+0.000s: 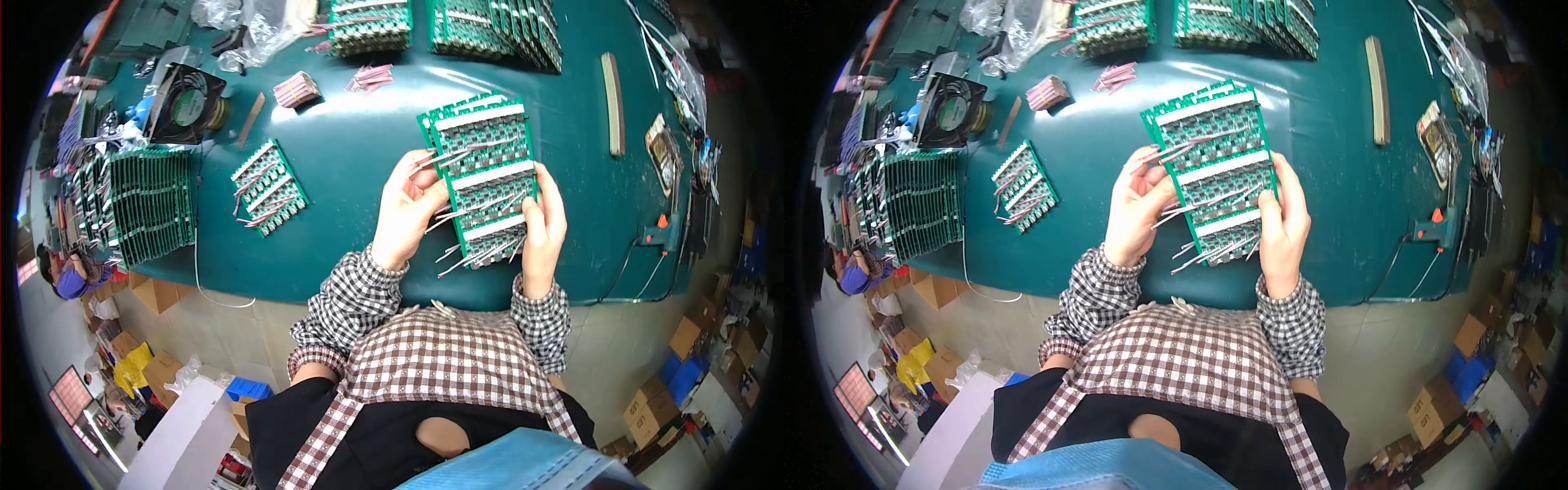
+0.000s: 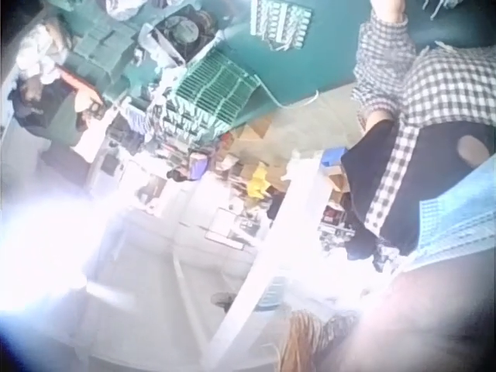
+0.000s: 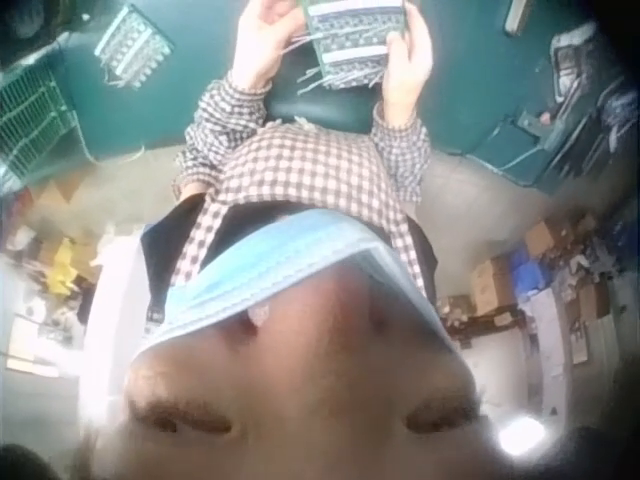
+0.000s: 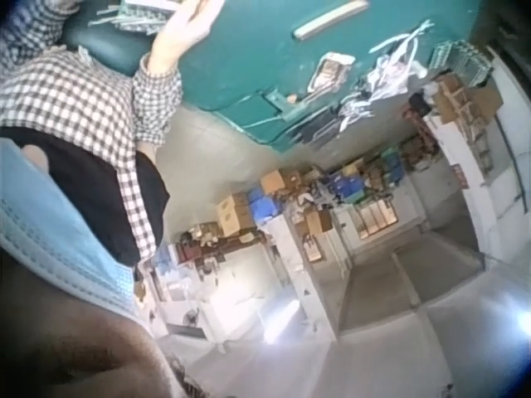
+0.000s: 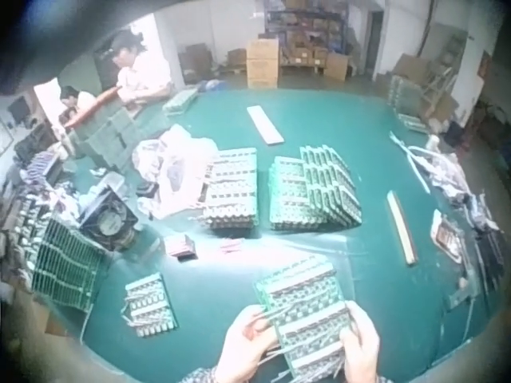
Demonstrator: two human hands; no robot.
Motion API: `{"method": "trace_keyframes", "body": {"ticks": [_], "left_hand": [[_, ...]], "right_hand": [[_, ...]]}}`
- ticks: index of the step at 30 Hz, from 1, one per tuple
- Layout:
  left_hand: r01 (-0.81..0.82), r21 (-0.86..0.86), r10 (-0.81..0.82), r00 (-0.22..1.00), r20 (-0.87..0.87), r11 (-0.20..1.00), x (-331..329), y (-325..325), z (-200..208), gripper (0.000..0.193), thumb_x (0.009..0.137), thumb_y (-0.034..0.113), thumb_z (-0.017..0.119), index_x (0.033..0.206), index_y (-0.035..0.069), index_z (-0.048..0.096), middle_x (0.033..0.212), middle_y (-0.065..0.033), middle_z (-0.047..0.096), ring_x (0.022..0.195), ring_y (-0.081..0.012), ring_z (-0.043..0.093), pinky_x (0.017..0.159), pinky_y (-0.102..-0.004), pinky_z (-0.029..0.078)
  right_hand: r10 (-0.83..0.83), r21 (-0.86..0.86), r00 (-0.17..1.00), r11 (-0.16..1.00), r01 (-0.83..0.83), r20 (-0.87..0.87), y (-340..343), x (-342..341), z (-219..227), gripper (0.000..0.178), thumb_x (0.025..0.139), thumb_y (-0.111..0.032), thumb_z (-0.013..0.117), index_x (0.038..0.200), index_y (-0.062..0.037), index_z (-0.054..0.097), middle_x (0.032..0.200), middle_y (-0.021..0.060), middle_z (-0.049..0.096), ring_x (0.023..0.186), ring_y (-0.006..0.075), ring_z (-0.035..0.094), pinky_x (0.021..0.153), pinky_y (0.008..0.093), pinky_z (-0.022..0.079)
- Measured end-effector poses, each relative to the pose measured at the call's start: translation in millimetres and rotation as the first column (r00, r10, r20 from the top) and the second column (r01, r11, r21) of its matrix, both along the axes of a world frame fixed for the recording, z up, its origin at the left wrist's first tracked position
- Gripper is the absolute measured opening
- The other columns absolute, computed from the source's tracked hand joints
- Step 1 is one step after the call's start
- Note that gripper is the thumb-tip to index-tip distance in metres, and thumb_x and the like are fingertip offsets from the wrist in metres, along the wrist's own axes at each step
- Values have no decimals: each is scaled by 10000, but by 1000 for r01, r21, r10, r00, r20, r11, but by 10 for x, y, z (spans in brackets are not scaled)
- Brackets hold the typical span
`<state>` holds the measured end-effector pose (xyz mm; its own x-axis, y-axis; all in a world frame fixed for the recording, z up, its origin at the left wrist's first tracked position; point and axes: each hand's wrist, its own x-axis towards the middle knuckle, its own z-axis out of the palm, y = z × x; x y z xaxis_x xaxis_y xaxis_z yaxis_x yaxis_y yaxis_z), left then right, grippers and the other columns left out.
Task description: The person solders electronic components onto printed circuit board arrays using a soldering iron and solder wire.
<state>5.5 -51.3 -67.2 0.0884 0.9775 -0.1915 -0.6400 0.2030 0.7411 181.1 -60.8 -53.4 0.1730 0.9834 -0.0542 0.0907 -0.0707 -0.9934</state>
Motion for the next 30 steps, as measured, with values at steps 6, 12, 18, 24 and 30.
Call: {"method": "trace_keyframes", "body": {"ticks": [6,12,18,24,30], "left_hand": [[-28,-59,29,999,22,998,-89,-13,-42,374,868,-8,543,1216,4,406,1118,-118,594,960,-161,599,797,-266,506],[-26,-79,27,1000,11,997,-124,54,55,371,881,21,529,1230,-1,407,1113,-114,604,922,-150,612,756,-254,512],[-98,-55,96,995,-40,994,-343,353,191,368,937,208,487,1238,-2,455,1121,-96,593,969,-144,591,819,-292,483],[-50,420,368,582,-725,906,-663,1172,416,308,864,199,533,1075,-25,542,897,-139,634,815,-195,613,741,-294,487],[-89,281,294,225,-929,956,-1305,2620,361,356,711,238,571,974,18,668,999,-218,638,948,-328,617,852,-384,469]], "right_hand": [[-13,137,884,989,-58,467,59,-126,45,355,894,-56,474,1241,7,509,1081,127,569,896,194,570,793,284,460],[-42,201,883,978,-60,467,188,-233,-102,305,911,-95,513,1196,10,543,1078,135,493,999,218,505,852,314,427],[63,253,848,940,-227,526,667,-345,-32,313,876,-102,539,1166,13,558,1040,169,567,954,255,564,832,325,451],[87,338,880,902,-269,468,1506,-640,111,379,840,-133,564,1187,18,542,1000,185,563,929,270,551,833,353,443],[35,499,924,833,-238,381,2519,-1134,80,419,759,-124,523,1135,59,547,967,258,588,964,369,537,868,407,423]]}}
